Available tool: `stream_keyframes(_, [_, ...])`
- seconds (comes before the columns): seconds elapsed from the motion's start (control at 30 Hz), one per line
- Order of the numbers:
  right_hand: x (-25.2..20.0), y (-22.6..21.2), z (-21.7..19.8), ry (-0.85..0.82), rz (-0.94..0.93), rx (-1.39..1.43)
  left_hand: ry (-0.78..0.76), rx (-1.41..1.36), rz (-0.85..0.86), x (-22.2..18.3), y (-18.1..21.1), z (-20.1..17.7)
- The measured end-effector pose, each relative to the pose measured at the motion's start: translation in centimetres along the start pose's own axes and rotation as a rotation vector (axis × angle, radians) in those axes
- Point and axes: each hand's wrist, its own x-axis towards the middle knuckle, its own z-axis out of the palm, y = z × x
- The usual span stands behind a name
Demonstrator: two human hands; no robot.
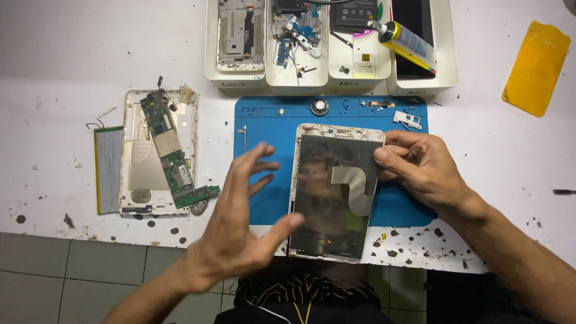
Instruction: Replace a mobile device screen by peeling off the adhesive backing and pressing the screen into the frame
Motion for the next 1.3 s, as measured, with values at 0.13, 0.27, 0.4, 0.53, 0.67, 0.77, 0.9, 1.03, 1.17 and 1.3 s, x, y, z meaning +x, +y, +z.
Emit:
stream_keyframes(0.13, [-0.1, 1.0, -0.1, 0.002, -0.041, -0.033, -0.162, -0.163, -0.348, 5.9, -0.6, -0.3])
stream_keyframes(0.27, [-0.3, 0.5, 0.1, 0.060, -0.045, -0.092, -0.198, -0.376, -0.283, 8.1, -3.6, 1.5])
stream_keyframes(0.4, [0.0, 3.5, -1.2, 0.105, -0.007, -0.069, -0.123, -0.633, -0.345, 8.2, -5.4, 3.1])
stream_keyframes(0.53, [0.1, 0.2, 0.8, 0.095, 0.029, -0.022, -0.101, -0.626, -0.379, 7.5, -7.0, 3.4])
stream_keyframes(0.67, [0.2, -0.9, 1.6, 0.090, 0.066, 0.101, -0.093, -0.625, -0.357, 7.7, -5.5, 3.0])
stream_keyframes(0.77, [0.4, 0.5, 1.4, 0.099, 0.086, 0.116, -0.094, -0.625, -0.325, 7.7, -5.1, 3.0])
stream_keyframes(0.9, [0.1, -1.2, 2.3, 0.087, 0.016, 0.016, -0.084, -0.632, -0.309, 7.6, -3.8, 2.7])
stream_keyframes(1.03, [0.1, -1.9, 2.7, 0.086, -0.020, -0.052, -0.078, -0.647, -0.296, 7.7, -3.6, 2.9])
stream_keyframes(1.17, [-0.1, -1.7, 2.5, 0.099, -0.042, -0.087, -0.072, -0.658, -0.273, 7.7, -3.9, 3.2])
stream_keyframes(1.3, [0.0, -1.9, 2.8, 0.121, -0.056, -0.073, -0.072, -0.667, -0.248, 7.9, -3.8, 3.2])
